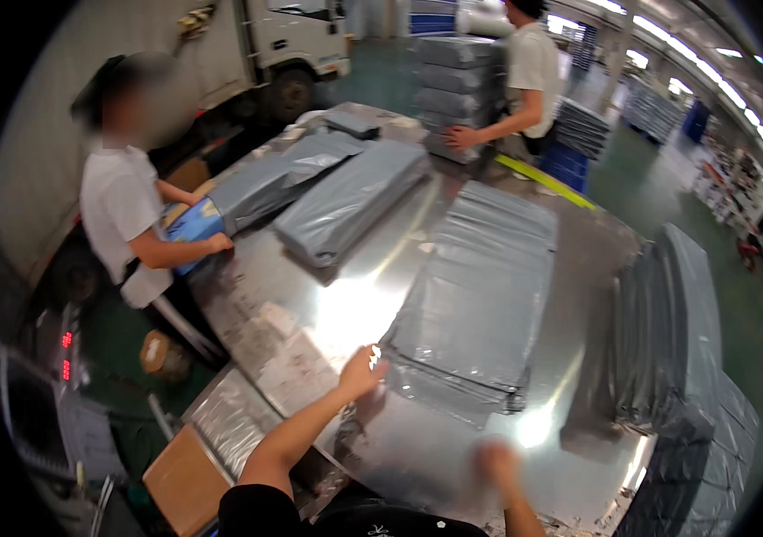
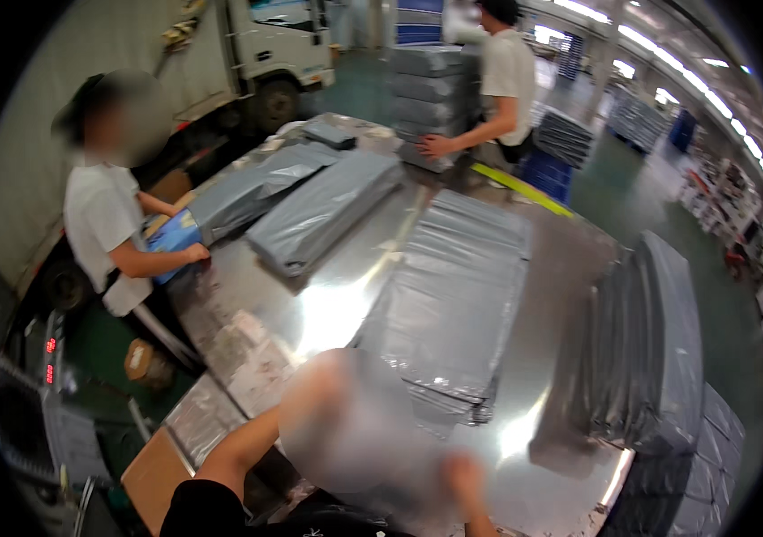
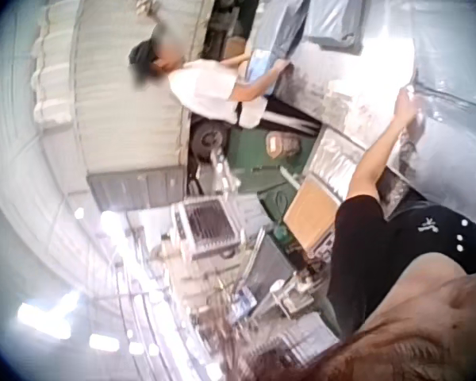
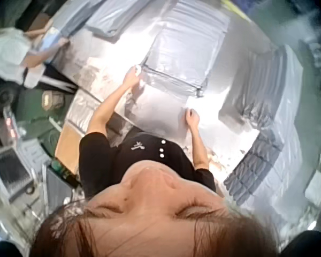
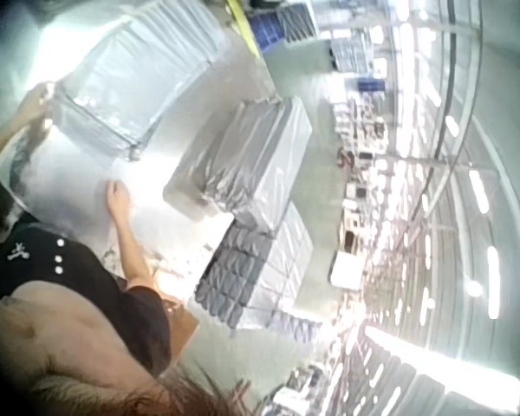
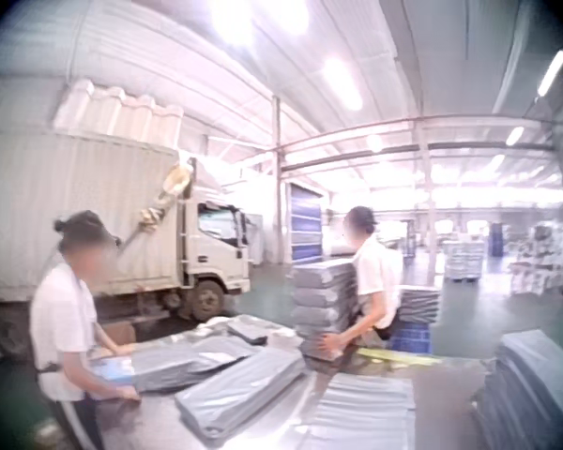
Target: The person places blue tissue paper packs into gray shipping bags on a metal table, folds the bags closed, and stacks them. A coworker assists by handling additional packs and bags. The process is repeated continuously throughout the clip.
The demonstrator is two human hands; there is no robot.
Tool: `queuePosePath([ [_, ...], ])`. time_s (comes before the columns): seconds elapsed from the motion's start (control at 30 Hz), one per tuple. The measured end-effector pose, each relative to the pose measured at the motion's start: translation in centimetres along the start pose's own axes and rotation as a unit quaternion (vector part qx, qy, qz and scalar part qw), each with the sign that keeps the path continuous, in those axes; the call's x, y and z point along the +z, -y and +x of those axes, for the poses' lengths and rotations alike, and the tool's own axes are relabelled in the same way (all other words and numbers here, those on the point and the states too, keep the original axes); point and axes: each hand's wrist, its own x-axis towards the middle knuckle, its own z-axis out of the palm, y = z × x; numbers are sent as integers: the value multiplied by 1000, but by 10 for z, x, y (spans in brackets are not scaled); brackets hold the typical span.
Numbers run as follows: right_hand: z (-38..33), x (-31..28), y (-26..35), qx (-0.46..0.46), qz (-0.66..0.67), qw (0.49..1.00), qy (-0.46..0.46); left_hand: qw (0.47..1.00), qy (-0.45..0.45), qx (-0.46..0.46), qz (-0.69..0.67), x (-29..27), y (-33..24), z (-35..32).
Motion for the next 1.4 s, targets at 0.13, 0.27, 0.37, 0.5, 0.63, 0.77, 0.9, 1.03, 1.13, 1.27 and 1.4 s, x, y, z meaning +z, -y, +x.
queuePosePath([
  [0.13,-6,-31,108,-11,106,989,98,986,129,-101,6,-32,47,-180],
  [0.27,-14,-10,129,-130,175,975,46,974,65,-214,-43,-48,28,-334],
  [0.37,-33,99,95,-204,154,962,-100,952,-5,-299,-59,-51,23,-414],
  [0.5,7,-56,146,-119,280,948,92,926,-140,-341,-76,-19,36,-492],
  [0.63,-3,-91,170,-95,200,975,27,919,-148,-339,-137,-23,14,-492],
  [0.77,-9,-91,186,-22,126,987,92,963,-98,-173,-180,-19,20,-491],
  [0.9,-20,-132,214,-160,-5,982,102,969,-80,-194,-130,-12,75,-531],
  [1.03,-35,-91,254,-113,-28,992,38,959,-124,-242,-81,-28,93,-582],
  [1.13,-43,-32,245,-129,-13,991,20,959,-122,-234,-99,-47,100,-606],
  [1.27,-50,-85,278,-167,5,986,-18,959,-142,-226,-93,-44,121,-627],
  [1.4,-55,-101,295,-179,22,983,-39,960,-161,-205,-104,-70,94,-638],
])
